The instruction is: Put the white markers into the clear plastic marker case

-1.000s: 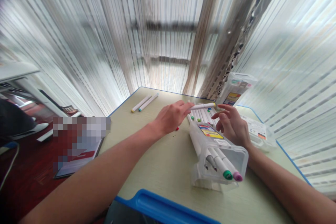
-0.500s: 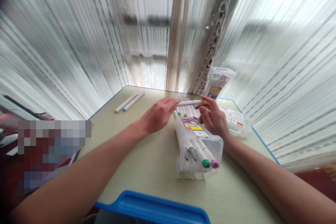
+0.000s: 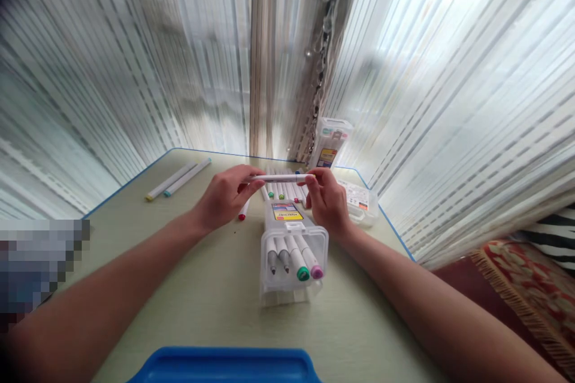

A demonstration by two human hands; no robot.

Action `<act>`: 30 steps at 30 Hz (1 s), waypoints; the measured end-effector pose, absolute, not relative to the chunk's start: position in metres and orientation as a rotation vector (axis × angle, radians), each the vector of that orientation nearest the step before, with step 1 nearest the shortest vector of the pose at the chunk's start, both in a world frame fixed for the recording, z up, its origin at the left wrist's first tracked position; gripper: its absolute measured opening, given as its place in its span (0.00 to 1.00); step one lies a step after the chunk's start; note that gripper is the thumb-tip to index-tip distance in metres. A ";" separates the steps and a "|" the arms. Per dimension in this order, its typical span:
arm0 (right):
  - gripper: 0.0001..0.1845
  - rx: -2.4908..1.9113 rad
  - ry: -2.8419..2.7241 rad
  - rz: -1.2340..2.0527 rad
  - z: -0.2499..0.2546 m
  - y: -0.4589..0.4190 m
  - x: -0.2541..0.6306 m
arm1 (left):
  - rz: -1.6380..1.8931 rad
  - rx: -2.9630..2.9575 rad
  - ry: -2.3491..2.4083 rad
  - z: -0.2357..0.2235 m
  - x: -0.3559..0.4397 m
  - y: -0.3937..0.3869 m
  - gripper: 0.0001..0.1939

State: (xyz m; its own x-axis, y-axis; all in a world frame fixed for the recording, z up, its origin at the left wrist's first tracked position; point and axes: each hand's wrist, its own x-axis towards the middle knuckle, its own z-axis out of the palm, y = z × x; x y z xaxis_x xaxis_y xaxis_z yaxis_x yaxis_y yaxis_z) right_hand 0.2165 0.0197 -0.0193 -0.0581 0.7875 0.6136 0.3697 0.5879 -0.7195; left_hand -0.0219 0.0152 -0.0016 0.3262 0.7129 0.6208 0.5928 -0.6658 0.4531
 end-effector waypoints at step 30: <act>0.11 -0.733 -1.263 0.854 0.043 -0.026 0.222 | 1.631 1.801 0.950 0.025 -0.007 -0.021 0.13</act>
